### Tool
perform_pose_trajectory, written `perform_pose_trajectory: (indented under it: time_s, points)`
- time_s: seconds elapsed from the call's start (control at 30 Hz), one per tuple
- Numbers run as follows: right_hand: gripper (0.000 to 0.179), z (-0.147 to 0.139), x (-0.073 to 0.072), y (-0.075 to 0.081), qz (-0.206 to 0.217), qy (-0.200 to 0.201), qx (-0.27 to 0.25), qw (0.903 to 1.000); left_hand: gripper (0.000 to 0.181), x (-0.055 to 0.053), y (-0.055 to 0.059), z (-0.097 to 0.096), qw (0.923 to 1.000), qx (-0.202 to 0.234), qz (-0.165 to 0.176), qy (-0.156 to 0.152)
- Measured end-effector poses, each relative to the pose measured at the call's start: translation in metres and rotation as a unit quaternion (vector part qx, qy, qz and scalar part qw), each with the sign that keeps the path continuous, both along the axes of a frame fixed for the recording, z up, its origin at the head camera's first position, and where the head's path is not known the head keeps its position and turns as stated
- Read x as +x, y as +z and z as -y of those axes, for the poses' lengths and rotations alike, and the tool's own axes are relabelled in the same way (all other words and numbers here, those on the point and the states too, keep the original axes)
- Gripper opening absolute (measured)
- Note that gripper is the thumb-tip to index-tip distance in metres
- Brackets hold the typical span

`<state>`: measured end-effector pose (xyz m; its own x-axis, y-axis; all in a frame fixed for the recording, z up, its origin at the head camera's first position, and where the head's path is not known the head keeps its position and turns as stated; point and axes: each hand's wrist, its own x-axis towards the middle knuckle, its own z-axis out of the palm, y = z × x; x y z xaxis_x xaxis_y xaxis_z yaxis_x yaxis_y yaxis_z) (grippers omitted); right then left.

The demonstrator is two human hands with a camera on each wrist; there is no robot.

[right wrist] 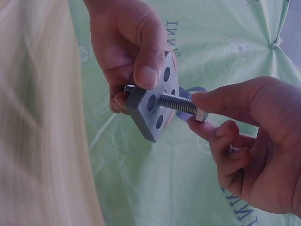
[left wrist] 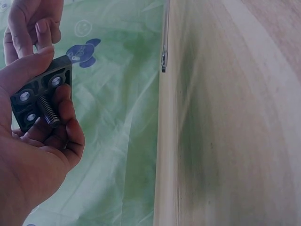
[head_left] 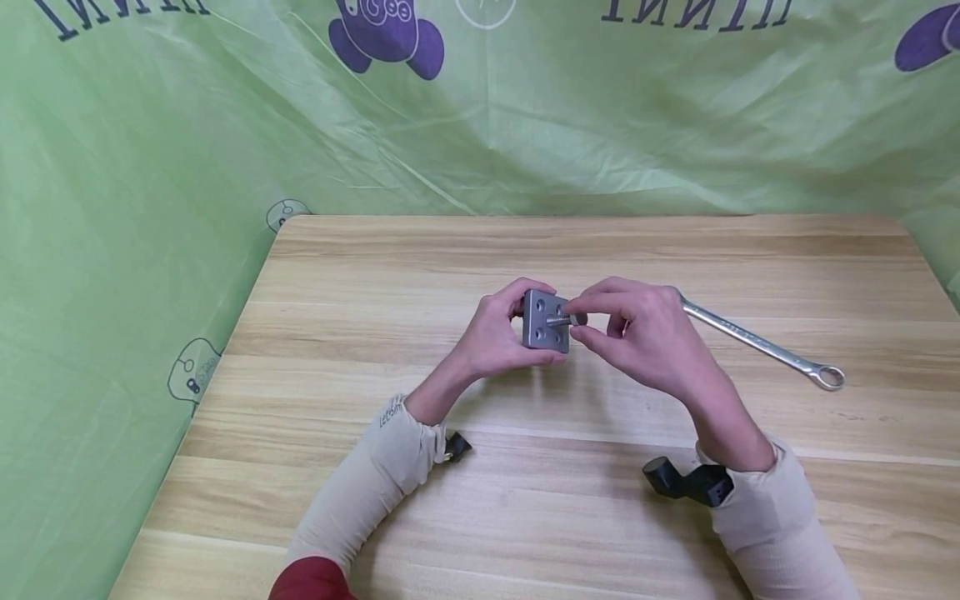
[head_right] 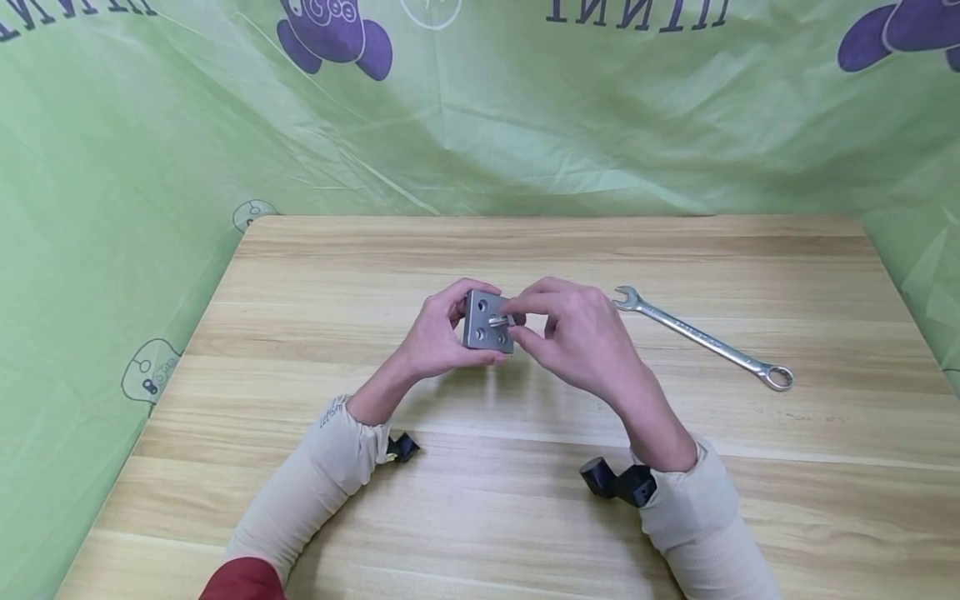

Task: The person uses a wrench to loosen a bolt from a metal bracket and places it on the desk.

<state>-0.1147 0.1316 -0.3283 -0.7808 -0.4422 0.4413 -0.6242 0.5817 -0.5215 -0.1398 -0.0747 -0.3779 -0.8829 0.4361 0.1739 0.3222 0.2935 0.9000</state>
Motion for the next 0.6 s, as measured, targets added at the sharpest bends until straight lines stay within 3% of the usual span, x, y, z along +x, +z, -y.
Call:
perform_pose_trajectory:
  time_s: [0.43,0.6]
  points:
    - [0.028,0.0028,-0.0009,-0.0026,-0.032,0.018,-0.01,0.9993,0.069,-0.0003,-0.0006,-0.0002,1.0,0.005,0.001,-0.001]
    - [0.035,0.0016,0.0003,-0.0004,-0.006,0.016,-0.005,0.9998,0.07,-0.0007,-0.0018,-0.0002,1.0,0.001,-0.003,0.001]
